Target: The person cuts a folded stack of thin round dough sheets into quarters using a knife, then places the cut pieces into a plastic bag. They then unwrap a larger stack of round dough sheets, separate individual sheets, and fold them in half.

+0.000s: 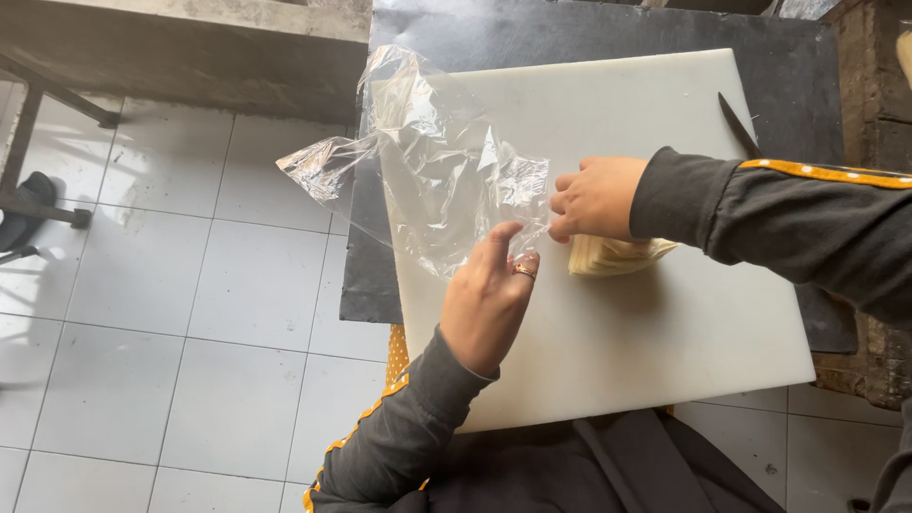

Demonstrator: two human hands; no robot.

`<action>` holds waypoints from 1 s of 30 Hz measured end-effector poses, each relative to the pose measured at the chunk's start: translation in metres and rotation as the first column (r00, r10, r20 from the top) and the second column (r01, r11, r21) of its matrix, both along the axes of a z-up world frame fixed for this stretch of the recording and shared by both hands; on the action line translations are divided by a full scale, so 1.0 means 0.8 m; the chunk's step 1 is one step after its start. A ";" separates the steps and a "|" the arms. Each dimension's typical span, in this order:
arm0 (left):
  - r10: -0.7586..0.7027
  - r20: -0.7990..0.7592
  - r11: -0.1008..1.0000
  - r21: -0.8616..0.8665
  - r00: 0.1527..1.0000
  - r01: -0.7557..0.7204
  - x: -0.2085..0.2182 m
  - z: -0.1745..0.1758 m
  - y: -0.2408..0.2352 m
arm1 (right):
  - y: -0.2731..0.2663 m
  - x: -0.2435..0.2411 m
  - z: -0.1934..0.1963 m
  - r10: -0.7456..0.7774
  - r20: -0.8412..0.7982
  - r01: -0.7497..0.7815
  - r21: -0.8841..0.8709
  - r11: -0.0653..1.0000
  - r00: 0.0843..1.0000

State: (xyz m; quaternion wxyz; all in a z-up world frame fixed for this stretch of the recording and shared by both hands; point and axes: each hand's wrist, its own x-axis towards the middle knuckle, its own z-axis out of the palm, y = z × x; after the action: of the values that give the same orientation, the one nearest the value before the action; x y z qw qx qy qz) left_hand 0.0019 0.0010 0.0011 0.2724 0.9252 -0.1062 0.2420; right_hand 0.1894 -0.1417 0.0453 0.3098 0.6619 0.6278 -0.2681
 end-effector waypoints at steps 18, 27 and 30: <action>-0.012 0.006 0.999 -0.041 1.000 0.012 -0.001 -0.013 0.004 | 0.007 0.005 -0.015 0.209 0.036 -0.207 -0.060 0.977 0.977; -0.015 -0.007 0.999 -0.040 1.000 0.015 -0.002 -0.014 0.003 | -0.006 -0.011 0.009 0.087 0.000 -0.087 0.092 0.992 0.996; -0.014 -0.013 0.999 -0.030 1.000 0.014 -0.002 -0.013 0.000 | -0.016 -0.021 0.020 0.067 0.060 -0.064 -0.046 0.997 0.996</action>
State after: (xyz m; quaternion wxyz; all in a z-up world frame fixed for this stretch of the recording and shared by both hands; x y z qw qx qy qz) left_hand -0.0001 0.0007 -0.0097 0.2885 0.9218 -0.1073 0.2357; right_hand 0.1730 -0.1546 0.0612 0.3520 0.6419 0.6333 -0.2511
